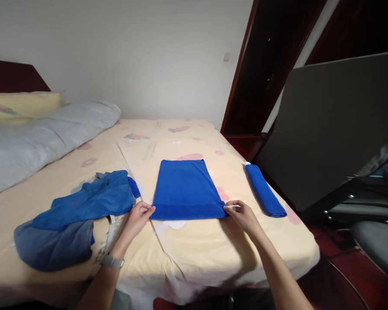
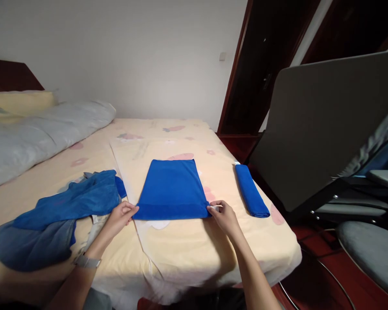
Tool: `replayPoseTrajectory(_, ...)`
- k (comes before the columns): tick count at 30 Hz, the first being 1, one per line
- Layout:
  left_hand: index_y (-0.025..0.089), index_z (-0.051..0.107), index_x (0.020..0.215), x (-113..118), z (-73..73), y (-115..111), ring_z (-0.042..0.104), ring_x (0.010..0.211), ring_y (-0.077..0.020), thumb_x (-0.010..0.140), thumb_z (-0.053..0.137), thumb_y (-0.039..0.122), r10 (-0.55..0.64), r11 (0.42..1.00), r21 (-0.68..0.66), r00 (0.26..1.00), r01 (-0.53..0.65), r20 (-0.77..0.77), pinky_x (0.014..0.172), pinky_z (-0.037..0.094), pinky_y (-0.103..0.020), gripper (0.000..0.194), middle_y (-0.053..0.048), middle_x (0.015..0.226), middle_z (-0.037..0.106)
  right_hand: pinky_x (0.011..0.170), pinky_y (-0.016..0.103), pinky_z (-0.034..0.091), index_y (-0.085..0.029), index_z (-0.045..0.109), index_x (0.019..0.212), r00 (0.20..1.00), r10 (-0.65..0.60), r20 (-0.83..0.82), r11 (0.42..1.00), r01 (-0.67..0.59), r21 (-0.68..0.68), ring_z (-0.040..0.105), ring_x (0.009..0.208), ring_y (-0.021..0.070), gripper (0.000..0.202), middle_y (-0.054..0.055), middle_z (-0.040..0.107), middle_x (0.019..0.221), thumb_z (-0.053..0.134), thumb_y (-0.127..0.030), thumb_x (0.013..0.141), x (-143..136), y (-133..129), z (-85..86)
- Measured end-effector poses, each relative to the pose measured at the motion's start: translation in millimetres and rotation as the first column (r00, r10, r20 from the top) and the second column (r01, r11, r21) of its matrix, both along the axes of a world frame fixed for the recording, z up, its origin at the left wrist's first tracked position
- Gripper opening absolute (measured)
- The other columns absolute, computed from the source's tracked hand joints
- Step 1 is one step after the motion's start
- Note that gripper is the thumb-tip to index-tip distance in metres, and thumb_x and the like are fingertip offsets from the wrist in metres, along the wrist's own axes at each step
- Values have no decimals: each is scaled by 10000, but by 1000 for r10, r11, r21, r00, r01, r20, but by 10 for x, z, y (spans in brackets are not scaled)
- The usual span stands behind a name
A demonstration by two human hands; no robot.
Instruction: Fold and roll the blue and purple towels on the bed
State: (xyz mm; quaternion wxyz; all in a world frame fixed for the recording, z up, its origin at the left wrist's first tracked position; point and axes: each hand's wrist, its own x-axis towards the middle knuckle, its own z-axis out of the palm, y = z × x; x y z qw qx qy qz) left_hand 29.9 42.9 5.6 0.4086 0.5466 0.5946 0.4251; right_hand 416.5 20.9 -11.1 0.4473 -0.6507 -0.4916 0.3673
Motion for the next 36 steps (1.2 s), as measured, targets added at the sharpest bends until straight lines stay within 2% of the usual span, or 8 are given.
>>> replayPoseTrajectory(10,237,487,750,-84,-54,-343,495,436,-108,815,594,505,-184,983,-40,965,179,-187,425,357,-214,296,88,524,489,653,288,484,-210,642,859,976,77,204,991,-53,-122,724,790,252,222,65,778,812,645,-404,749,85,-271,42)
replayPoseTrajectory(16,240,515,773,-48,29,-424,560,540,-141,824,584,524,-138,990,9,972,143,-193,497,416,-234,296,48,618,555,644,298,468,-237,634,855,954,57,293,996,-35,-79,721,782,268,174,56,777,804,599,-385,771,25,-317,116)
replayPoseTrajectory(20,244,519,722,-65,64,-455,557,562,-153,835,575,465,-157,982,32,895,187,-416,540,400,-249,254,47,586,543,645,316,470,-261,639,942,887,94,452,991,-38,-132,711,800,278,178,54,770,840,575,-338,795,-41,-365,192)
replayPoseTrajectory(22,245,536,724,-91,97,-469,566,581,-162,853,564,457,-80,981,105,840,161,-537,575,415,-264,250,37,601,559,722,350,495,-262,635,1028,827,39,561,999,-22,-38,696,903,298,243,80,754,954,581,-328,801,-59,-394,267)
replayPoseTrajectory(25,251,607,785,-125,180,-483,633,754,-198,874,556,451,39,939,291,786,181,-616,741,483,-300,225,-16,763,655,943,408,471,-260,654,1053,760,96,643,961,-238,138,601,1143,303,254,94,665,1202,558,-291,820,-63,-436,362)
replayPoseTrajectory(29,313,706,1040,-140,236,-471,604,1137,-255,774,689,366,-229,865,217,741,452,-631,1024,448,-345,271,-39,1176,688,1048,416,427,-270,647,1167,666,385,639,857,-515,21,517,1253,284,494,66,575,1345,574,-142,695,-74,-453,332)
replayPoseTrajectory(32,337,700,1130,-145,217,-447,585,1191,-261,770,654,274,-363,850,98,712,517,-602,1065,428,-356,369,-26,1267,666,1016,395,450,-255,638,1175,714,383,586,881,-473,2,564,1190,265,548,65,618,1281,525,-90,664,-68,-419,267)
replayPoseTrajectory(36,281,705,1092,-161,184,-390,640,1067,-245,816,584,301,-336,894,80,777,441,-533,977,485,-336,303,-54,1172,712,852,341,520,-242,667,1103,837,365,408,917,-399,-3,670,969,249,321,54,716,1079,553,-233,803,-17,-316,257)
